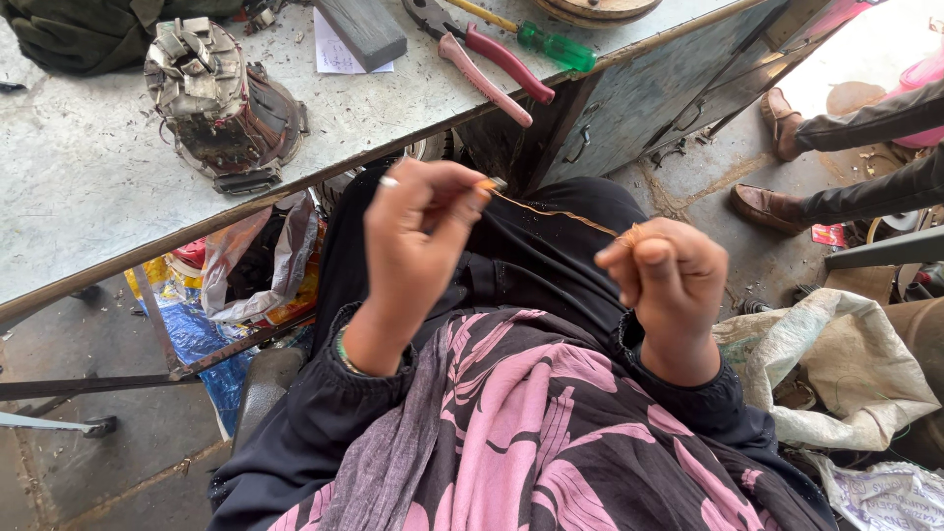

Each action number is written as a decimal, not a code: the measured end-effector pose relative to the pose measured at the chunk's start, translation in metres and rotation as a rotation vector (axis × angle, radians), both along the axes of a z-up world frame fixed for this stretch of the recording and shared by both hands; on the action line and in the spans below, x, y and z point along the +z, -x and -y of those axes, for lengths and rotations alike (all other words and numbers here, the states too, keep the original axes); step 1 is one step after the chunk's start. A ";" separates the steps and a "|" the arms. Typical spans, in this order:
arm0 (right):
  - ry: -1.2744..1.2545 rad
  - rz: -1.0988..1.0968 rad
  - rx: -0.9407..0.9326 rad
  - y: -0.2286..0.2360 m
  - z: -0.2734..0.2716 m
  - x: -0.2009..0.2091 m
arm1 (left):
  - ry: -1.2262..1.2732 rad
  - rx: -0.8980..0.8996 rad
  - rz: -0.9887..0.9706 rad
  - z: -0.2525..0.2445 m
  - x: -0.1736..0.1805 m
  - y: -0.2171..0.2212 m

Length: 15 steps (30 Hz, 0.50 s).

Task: The person disassembles an electric motor component using a screwdriver and pliers, then prepares and strips the ends of copper wires by hand and with a tool.

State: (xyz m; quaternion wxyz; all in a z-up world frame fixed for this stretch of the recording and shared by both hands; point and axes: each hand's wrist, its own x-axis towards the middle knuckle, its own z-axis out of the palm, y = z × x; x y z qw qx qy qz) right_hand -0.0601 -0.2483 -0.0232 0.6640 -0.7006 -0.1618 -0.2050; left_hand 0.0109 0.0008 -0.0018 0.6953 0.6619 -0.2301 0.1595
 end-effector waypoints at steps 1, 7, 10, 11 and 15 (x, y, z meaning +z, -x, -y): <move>-0.069 0.060 0.016 -0.004 0.002 -0.004 | 0.015 0.006 0.017 -0.004 0.002 0.000; -0.194 0.233 -0.067 -0.019 0.014 -0.005 | -0.161 -0.104 0.090 -0.015 0.016 0.007; -0.382 0.217 -0.063 -0.028 0.019 0.008 | -0.208 -0.282 0.046 -0.004 0.015 0.013; -0.445 0.204 -0.060 -0.029 0.018 0.011 | -0.224 -0.283 0.057 0.001 0.013 0.015; -0.492 0.126 -0.013 -0.011 -0.001 0.009 | -0.138 -0.349 0.051 0.006 0.002 0.020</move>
